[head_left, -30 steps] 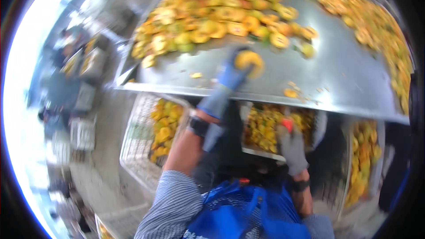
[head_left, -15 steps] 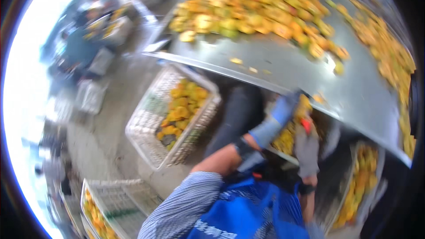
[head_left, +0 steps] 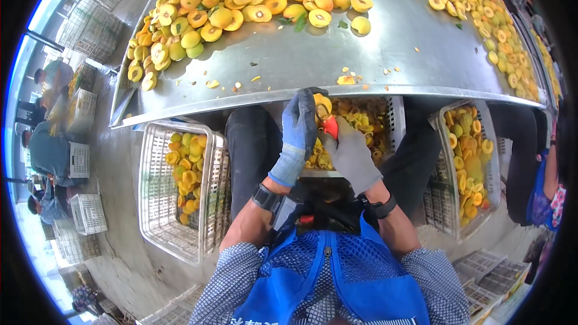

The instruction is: Using a handheld tool to remove pits from halved peaches and sorting them into a crate.

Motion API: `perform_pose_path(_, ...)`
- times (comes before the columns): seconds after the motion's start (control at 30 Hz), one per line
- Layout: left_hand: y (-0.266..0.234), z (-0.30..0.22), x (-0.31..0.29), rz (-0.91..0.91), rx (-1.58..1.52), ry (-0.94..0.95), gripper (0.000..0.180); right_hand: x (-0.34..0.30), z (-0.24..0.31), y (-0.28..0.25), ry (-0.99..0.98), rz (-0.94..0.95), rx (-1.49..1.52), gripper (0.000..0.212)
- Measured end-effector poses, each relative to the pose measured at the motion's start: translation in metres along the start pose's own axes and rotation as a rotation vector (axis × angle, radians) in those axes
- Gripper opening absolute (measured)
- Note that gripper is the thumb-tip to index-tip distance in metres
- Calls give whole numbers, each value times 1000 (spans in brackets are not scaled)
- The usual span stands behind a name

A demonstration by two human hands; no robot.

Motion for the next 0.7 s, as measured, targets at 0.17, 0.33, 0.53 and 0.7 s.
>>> perform_pose_path(0.17,2,-11,5,54,119,57,43,-3,-2,5,-120,58,143,30)
perform_pose_path(0.33,11,-20,9,250,232,-24,47,-8,13,1,11,215,595,32)
perform_pose_path(0.53,16,-13,12,245,139,76,45,-24,12,14,362,518,1077,35)
perform_pose_path(0.7,28,-10,8,439,-149,-184,61,-31,20,11,366,637,1287,35)
Point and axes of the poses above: each hand's wrist, its own x-axis towards the middle knuckle, its own y-axis out of the palm, z = x × y, the point moved 6 cm from there along x, towards the middle knuckle, and after that the axes turned 2 degrees about -y, right-handed, at the moved point
